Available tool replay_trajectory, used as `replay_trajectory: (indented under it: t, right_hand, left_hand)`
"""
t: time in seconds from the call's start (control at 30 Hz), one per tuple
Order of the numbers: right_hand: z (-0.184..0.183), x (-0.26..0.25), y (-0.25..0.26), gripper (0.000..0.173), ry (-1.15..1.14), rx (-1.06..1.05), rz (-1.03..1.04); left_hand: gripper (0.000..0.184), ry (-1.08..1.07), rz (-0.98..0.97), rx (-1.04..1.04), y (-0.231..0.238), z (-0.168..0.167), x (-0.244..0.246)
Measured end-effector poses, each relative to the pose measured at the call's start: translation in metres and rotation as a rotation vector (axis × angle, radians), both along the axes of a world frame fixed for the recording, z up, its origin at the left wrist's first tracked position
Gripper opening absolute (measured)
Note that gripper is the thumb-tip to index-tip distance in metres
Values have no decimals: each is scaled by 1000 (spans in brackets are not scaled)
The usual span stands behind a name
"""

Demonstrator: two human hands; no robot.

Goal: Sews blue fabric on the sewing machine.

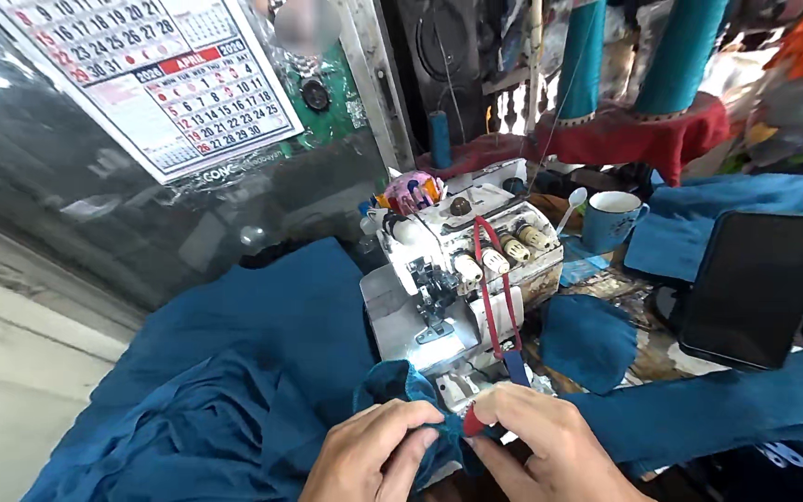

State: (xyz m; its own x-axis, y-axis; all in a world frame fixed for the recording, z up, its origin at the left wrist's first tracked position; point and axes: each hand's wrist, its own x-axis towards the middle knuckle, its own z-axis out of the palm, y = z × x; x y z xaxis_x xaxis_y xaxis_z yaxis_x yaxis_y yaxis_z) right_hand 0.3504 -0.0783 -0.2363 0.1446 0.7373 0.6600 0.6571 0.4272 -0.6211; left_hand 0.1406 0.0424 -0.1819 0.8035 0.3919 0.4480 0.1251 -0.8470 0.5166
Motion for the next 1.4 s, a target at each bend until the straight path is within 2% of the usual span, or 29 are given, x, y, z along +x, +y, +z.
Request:
replay_trajectory:
  t: [0.1, 0.27, 0.43, 0.57, 0.63, 0.7, 0.77, 0.87, 0.93, 1.0, 1.07, 1.17, 1.23, 1.3, 1.4]
  right_hand:
    - [8, -4, -18, 15, 15, 16, 7]
    - [-12, 17, -43, 24, -157, -261, 37]
    - [2, 24, -40, 13, -210, -94, 18]
    - [17, 16, -26, 11, -145, 30, 54]
    - [25, 10, -16, 12, -117, 82, 121]
    - [40, 1, -14, 13, -57, 137, 210]
    - [57, -9, -19, 12, 35, 132, 251]
    - [49, -16, -7, 13, 263, -36, 117]
    - [22, -13, 22, 14, 502, -118, -28]
    - [-5, -11, 49, 19, 655, -126, -181]
    - [-21, -11, 64, 23, 704, -99, -273]
    - [-23, -14, 74, 22, 721, -38, -317]
    - [-24, -17, 81, 22, 733, 1, -348]
    - [-24, -20, 88, 25, 735, 22, -383]
    - [-24, -18, 89, 26, 717, 6, -399]
  left_hand:
    - [24, -21, -20, 0, 5, 0, -4]
    - [21, -1, 34, -21, 9, 12, -4]
    - [26, -46, 66, -29, 9, 15, -6]
    - [30, -73, 94, -62, 19, 11, -11]
    - [24, -46, 50, -120, 25, 14, -19]
    - [21, -5, -30, -198, 26, 39, -29]
    - [21, 30, -16, -206, 21, 81, -35]
    - [18, -1, 71, -55, 45, 117, -18]
    - [12, 54, 137, 83, 77, 111, 14]
    - [20, 249, 193, 107, 106, 92, 41]
    - [28, 400, 188, 78, 128, 76, 58]
    - [29, 534, 136, 64, 147, 66, 69]
    - [23, 526, 180, 143, 152, 54, 78]
    - [19, 434, 324, 305, 150, 32, 89]
    - [28, 311, 449, 472, 147, 8, 95]
